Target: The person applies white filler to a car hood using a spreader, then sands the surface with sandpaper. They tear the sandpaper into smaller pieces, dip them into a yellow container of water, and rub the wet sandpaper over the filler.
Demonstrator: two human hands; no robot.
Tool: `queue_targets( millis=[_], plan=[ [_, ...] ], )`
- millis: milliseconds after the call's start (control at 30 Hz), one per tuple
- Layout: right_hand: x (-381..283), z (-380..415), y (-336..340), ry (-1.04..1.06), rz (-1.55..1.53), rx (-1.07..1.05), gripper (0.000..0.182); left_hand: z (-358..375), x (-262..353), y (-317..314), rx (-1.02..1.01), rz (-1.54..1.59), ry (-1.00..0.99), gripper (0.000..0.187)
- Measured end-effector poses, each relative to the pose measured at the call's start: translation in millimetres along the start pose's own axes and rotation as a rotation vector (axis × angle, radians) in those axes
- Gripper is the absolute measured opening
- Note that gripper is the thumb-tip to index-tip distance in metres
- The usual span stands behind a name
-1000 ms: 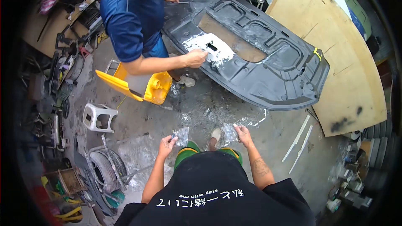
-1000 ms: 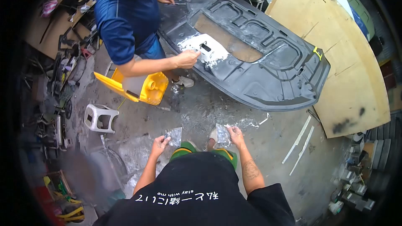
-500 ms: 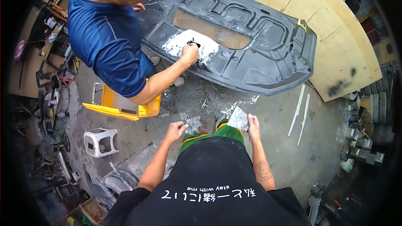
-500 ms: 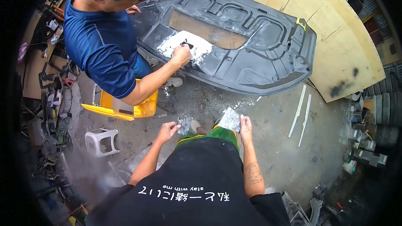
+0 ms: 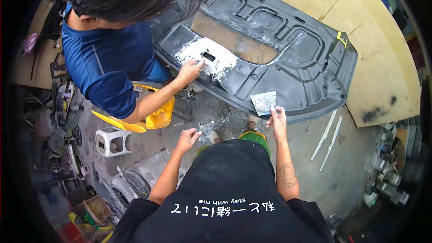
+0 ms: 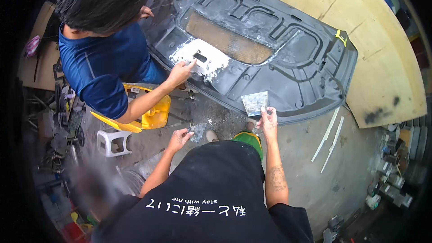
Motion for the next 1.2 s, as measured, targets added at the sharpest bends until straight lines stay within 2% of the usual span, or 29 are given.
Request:
queue_targets(
  millis=[167,333,433,800,867,1000,1133,1200],
  plan=[
    [-15,-61,6,-0.053,0.051,-0.14,0.034,-22,52,-15,0.081,0.02,0.018,0.041],
    [-25,-96,6,-0.109,0.16,-0.242,0.034,-43,92,-17,0.153,0.044,0.132,0.038],
    [-25,-111,7,-0.101,0.215,-0.285,0.036,-57,100,-23,0.236,0.224,0.17,0.042],
    [-13,-137,13,-0.128,0.303,-0.31,0.038,-105,114,-61,0.128,0.459,0.208,0.031],
    [-17,-139,15,-0.124,0.447,-0.303,0.037,-113,131,-74,0.049,0.568,0.214,0.033],
    [-38,-131,8,-0.045,0.676,-0.318,0.035,-134,142,-105,0.004,0.683,0.25,0.031],
    [-43,-128,2,-0.003,0.759,-0.313,0.035,-158,141,-135,-0.032,0.838,0.263,0.031],
    [-41,-130,3,0.131,0.86,-0.29,0.04,-168,139,-151,-0.036,0.955,0.271,0.032]
  ],
)
Point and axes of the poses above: each hand's wrist, its own z-axis away from the middle knuckle, its own y-axis out of the back of the hand, x = y × z, the point moved 7 cm from there along -z, towards the middle knuckle
